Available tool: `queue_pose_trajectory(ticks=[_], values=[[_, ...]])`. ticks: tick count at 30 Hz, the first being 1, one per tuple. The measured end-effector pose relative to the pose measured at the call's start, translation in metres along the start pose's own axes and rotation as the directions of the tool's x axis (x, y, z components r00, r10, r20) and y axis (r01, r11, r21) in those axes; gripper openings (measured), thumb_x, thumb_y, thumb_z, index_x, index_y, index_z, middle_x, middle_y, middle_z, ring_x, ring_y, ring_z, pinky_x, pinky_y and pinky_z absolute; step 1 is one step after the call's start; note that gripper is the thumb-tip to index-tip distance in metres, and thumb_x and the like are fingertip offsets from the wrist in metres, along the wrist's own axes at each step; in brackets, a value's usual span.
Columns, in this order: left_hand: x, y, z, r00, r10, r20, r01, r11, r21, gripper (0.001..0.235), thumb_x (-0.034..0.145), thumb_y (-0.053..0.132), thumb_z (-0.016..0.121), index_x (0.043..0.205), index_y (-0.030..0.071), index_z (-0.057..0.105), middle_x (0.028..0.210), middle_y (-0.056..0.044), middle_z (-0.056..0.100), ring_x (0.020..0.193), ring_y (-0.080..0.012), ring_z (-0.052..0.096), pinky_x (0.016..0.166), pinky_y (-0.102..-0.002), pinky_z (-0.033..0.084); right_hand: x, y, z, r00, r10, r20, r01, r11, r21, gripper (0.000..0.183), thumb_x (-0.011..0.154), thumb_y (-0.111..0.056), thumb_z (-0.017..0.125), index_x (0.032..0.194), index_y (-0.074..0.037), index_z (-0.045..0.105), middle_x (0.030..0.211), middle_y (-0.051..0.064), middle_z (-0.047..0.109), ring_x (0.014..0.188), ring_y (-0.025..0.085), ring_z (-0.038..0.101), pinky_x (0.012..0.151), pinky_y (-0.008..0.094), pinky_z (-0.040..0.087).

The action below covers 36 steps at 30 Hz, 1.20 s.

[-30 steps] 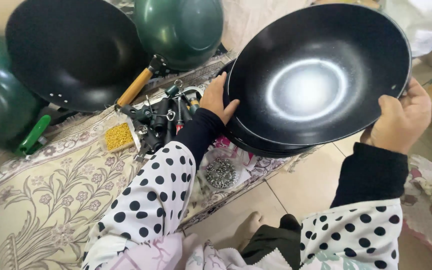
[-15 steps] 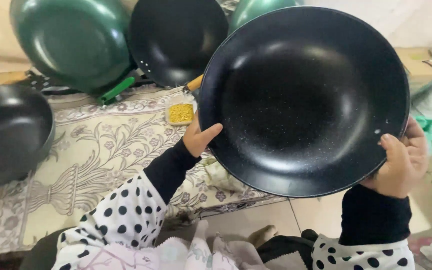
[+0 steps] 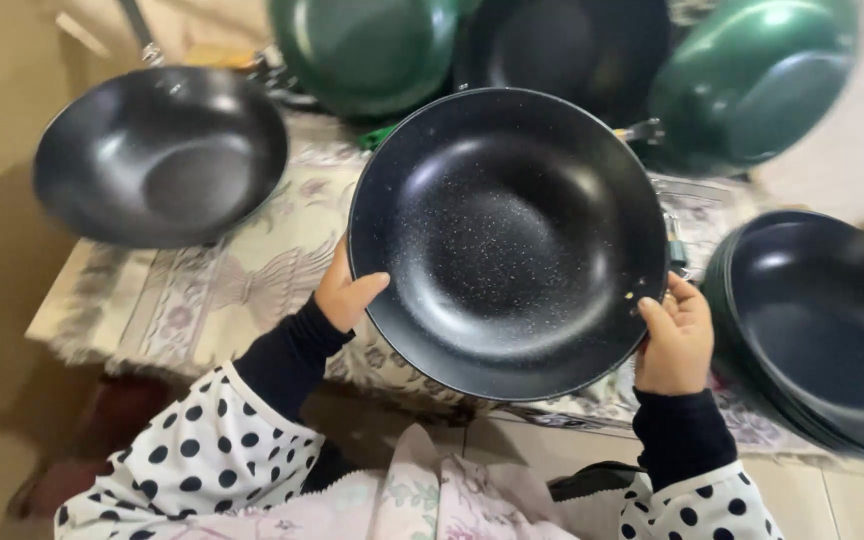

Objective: Assembling metal handle brackets onto various cooking pans by aligning and attaching components.

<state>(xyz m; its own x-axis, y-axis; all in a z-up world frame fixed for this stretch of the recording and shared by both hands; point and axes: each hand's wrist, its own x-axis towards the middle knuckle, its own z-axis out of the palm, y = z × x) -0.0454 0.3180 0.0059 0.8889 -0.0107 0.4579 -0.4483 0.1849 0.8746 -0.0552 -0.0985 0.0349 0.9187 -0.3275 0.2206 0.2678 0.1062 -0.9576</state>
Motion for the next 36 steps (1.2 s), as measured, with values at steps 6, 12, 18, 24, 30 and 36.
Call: queue_pose_trajectory(ticks=[6,12,18,24,30,36], values=[[-0.045,-0.063,-0.085,0.989,-0.119,-0.089,0.127,0.988,0.083,0.075,0.084,-0.007,0.070,0.152,0.001,0.039,0.144,-0.016,0.056,0.124,-0.0183,0.052,0.108,-0.043,0.049,-0.004,0.078,0.023,0.971,0.187,0.150,-0.177,0.981,-0.076,0.044,0.097,0.001,0.062,0.139,-0.002,0.050,0.091,0.007,0.067,0.069,0.014,0.070,0.052,0.022,0.061],[-0.071,-0.033,-0.096,0.883,-0.381,-0.275,0.442,0.872,0.212,0.062,0.088,0.004,0.072,0.145,0.007,0.050,0.138,-0.016,0.063,0.122,-0.0237,0.060,0.102,-0.042,0.052,-0.016,0.088,0.060,0.930,0.301,0.212,-0.259,0.944,-0.204,0.043,0.097,-0.001,0.060,0.138,0.002,0.049,0.077,0.011,0.059,0.046,0.021,0.061,0.028,0.029,0.048],[-0.079,-0.033,-0.110,0.752,-0.535,-0.385,0.656,0.667,0.353,0.059,0.081,0.028,0.081,0.136,0.015,0.062,0.128,-0.012,0.071,0.119,-0.0290,0.068,0.103,-0.040,0.054,-0.009,0.106,0.065,0.917,0.339,0.210,-0.274,0.919,-0.284,0.043,0.098,-0.001,0.062,0.139,-0.002,0.051,0.073,0.005,0.053,0.050,0.023,0.063,0.030,0.033,0.051],[-0.064,-0.048,-0.120,0.711,-0.568,-0.415,0.703,0.584,0.404,0.059,0.086,0.041,0.079,0.137,0.018,0.062,0.130,-0.007,0.070,0.124,-0.0256,0.064,0.107,-0.037,0.052,0.020,0.135,0.055,0.927,0.320,0.196,-0.225,0.892,-0.392,0.042,0.098,0.001,0.061,0.139,0.000,0.055,0.071,0.008,0.057,0.051,0.024,0.063,0.034,0.037,0.054],[-0.025,-0.001,-0.112,0.740,-0.607,-0.290,0.600,0.401,0.692,0.064,0.088,0.041,0.074,0.141,0.010,0.054,0.136,-0.017,0.064,0.127,-0.0347,0.061,0.107,-0.044,0.053,0.007,0.103,0.074,0.887,0.405,0.222,-0.284,0.857,-0.430,0.054,0.096,0.003,0.064,0.147,0.001,0.046,0.074,0.017,0.056,0.054,0.037,0.065,0.035,0.052,0.056],[0.013,-0.015,-0.110,0.825,-0.481,-0.296,0.477,0.312,0.822,0.089,0.086,0.052,0.073,0.158,0.015,0.037,0.145,-0.016,0.056,0.139,-0.0307,0.052,0.115,-0.042,0.043,-0.003,0.096,0.078,0.667,0.728,0.159,-0.618,0.660,-0.426,0.047,0.099,-0.018,0.067,0.140,-0.011,0.048,0.107,0.029,0.059,0.073,0.059,0.065,0.042,0.077,0.050]])
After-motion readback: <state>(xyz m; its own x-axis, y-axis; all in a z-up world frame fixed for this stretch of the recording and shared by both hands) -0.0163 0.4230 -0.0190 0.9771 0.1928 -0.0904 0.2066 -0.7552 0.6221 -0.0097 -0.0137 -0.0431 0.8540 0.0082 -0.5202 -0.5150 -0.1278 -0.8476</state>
